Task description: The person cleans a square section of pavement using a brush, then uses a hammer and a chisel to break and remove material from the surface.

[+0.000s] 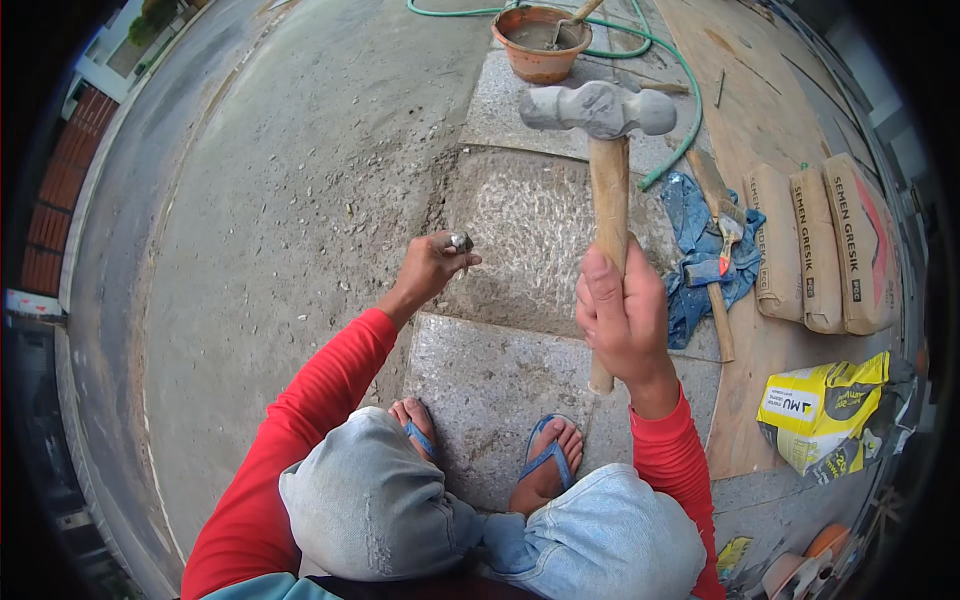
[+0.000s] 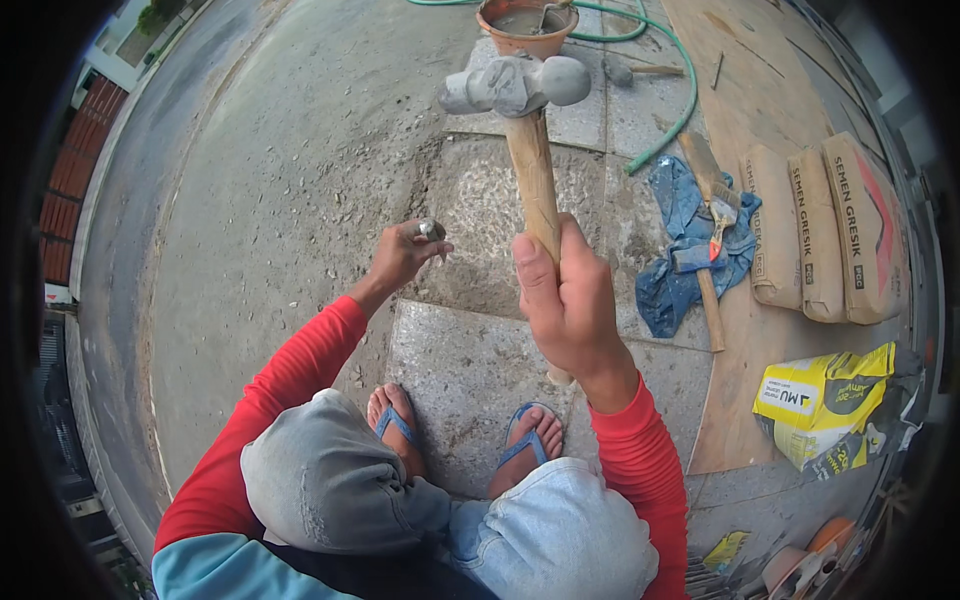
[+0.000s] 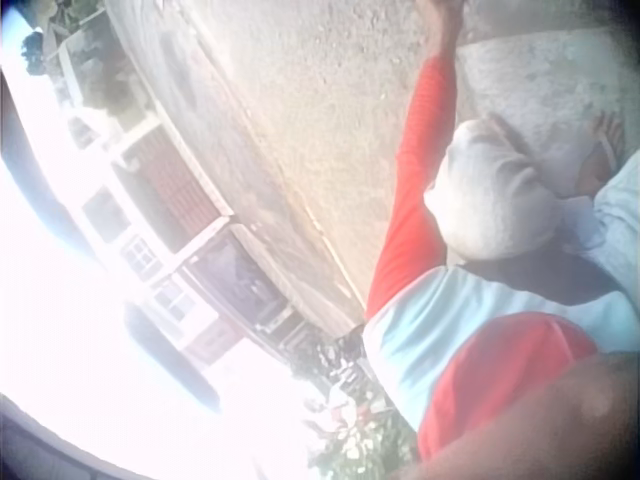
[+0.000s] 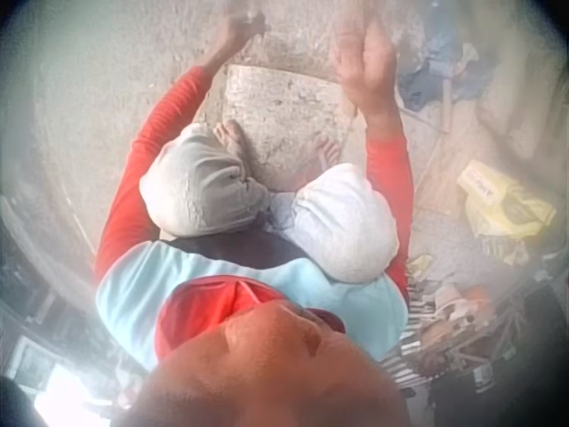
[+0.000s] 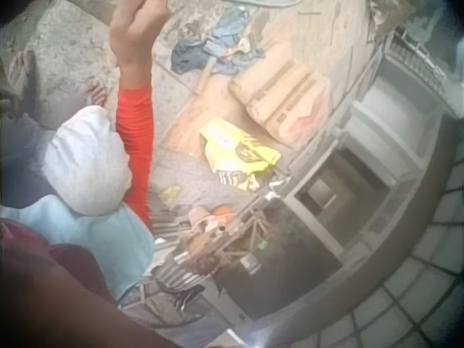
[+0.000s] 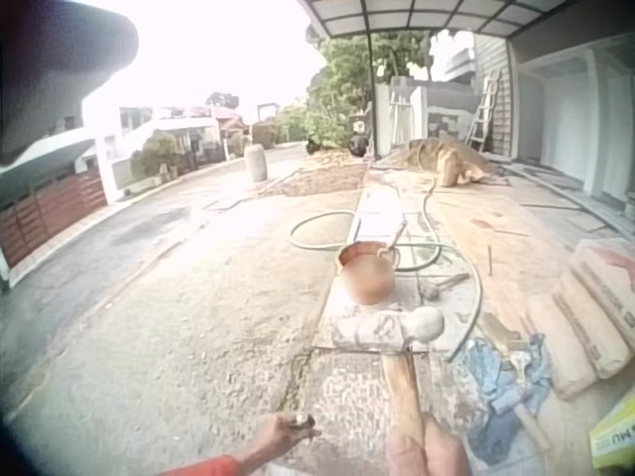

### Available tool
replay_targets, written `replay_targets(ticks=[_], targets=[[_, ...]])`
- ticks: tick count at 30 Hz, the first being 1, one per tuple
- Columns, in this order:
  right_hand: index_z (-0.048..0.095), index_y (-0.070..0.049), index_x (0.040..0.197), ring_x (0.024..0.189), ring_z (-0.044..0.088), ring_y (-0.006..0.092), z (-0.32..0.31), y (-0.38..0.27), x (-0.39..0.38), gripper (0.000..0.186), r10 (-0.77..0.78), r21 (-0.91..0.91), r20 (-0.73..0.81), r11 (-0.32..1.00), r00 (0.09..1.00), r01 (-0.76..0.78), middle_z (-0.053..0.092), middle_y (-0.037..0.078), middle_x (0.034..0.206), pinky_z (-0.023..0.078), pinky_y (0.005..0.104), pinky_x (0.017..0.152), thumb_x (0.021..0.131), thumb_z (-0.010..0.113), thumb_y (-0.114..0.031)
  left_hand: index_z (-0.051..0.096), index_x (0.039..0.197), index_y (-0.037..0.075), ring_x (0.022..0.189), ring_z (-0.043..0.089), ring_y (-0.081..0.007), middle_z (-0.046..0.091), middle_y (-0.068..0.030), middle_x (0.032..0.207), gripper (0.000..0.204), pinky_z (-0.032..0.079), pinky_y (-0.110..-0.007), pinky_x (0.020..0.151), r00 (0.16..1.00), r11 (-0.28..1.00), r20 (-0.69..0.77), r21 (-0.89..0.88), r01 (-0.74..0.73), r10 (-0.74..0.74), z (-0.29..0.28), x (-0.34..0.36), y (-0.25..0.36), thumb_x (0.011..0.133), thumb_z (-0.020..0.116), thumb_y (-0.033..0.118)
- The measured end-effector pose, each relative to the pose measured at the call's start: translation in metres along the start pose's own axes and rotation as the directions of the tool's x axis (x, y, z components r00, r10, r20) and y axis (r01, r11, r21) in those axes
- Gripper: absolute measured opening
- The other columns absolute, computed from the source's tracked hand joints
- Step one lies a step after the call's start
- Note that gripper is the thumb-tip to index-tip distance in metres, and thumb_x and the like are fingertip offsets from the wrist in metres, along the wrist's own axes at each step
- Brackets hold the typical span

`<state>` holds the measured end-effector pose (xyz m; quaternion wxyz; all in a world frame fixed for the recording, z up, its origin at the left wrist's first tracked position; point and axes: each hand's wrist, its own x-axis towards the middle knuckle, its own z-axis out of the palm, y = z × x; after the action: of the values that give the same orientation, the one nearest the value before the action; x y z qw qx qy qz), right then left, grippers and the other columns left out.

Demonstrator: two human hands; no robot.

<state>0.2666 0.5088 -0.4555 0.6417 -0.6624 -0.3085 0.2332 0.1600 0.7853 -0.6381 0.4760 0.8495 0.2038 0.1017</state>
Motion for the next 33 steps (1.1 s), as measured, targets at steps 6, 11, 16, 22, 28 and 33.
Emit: replay_targets(ticks=[6, 11, 16, 22, 28, 33], targets=[[0.052, 0.001, 0.101, 0.051, 0.054, 0.0137, 0.031, 0.026, -0.001, 0.030, -0.449, -0.002, -0.062, 0.893, 0.891, 0.450, 0.055, 0.005, 0.062, 0.043, 0.0310, 0.048, 0.110, 0.055, -0.027, 0.076, 0.102, 0.000, 0.077, 0.070, -0.0122, 0.074, -0.0070, 0.089, 0.025, 0.056, -0.032, 0.068, 0.998, 0.997, 0.029, 0.054, -0.052, 0.051, 0.007, 0.000, -0.002, 0.086, 0.087, 0.017], [0.054, 0.002, 0.095, 0.049, 0.058, 0.0310, 0.032, 0.089, -0.009, 0.034, 0.261, -0.579, 0.123, 0.802, 0.958, -0.144, 0.052, 0.021, 0.057, 0.044, 0.0375, 0.048, 0.108, 0.059, -0.030, 0.076, 0.102, 0.000, 0.081, 0.073, -0.0139, 0.076, -0.0080, 0.093, 0.025, 0.059, -0.031, 0.071, 0.996, 0.992, 0.024, -0.094, -0.086, 0.089, 0.007, 0.000, 0.002, 0.086, 0.087, 0.017], [0.054, -0.001, 0.094, 0.051, 0.056, 0.0144, -0.004, 0.020, -0.010, 0.038, 0.063, -0.138, 0.037, 0.989, 0.997, -0.057, 0.055, 0.007, 0.060, 0.041, 0.0335, 0.046, 0.110, 0.056, -0.034, 0.076, 0.101, -0.001, 0.084, 0.074, -0.0143, 0.076, -0.0091, 0.096, 0.025, 0.060, -0.032, 0.073, 0.995, 0.995, 0.041, 0.021, -0.096, 0.095, 0.007, -0.008, -0.001, 0.087, 0.086, 0.016], [0.048, -0.005, 0.094, 0.050, 0.038, 0.0062, 0.010, -0.002, -0.009, 0.037, -0.401, 0.187, -0.183, 0.882, 0.898, 0.432, 0.039, -0.003, 0.064, 0.033, 0.0248, 0.044, 0.112, 0.049, -0.037, 0.076, 0.098, 0.000, 0.082, 0.074, -0.0136, 0.076, -0.0067, 0.094, 0.021, 0.058, -0.032, 0.071, 0.998, 0.999, 0.050, 0.002, -0.042, 0.042, 0.012, -0.009, 0.000, 0.088, 0.085, 0.016], [0.054, 0.002, 0.097, 0.053, 0.058, 0.0233, 0.024, 0.093, -0.025, 0.041, 0.192, -0.557, 0.135, 0.826, 0.972, -0.086, 0.058, 0.015, 0.062, 0.047, 0.0405, 0.052, 0.111, 0.052, -0.037, 0.074, 0.096, -0.001, 0.074, 0.071, -0.0166, 0.072, -0.0096, 0.087, 0.020, 0.057, -0.034, 0.068, 0.995, 0.994, -0.003, -0.030, -0.102, 0.102, 0.010, -0.018, 0.006, 0.087, 0.085, 0.014], [0.055, 0.000, 0.097, 0.053, 0.056, 0.0167, -0.011, 0.034, -0.026, 0.040, 0.155, -0.165, 0.036, 0.975, 0.987, -0.147, 0.056, 0.007, 0.062, 0.042, 0.0347, 0.048, 0.111, 0.052, -0.037, 0.074, 0.097, 0.000, 0.075, 0.071, -0.0172, 0.071, -0.0099, 0.086, 0.021, 0.057, -0.034, 0.067, 0.991, 0.991, -0.031, -0.030, -0.130, 0.129, 0.009, -0.030, 0.006, 0.087, 0.085, 0.014]])
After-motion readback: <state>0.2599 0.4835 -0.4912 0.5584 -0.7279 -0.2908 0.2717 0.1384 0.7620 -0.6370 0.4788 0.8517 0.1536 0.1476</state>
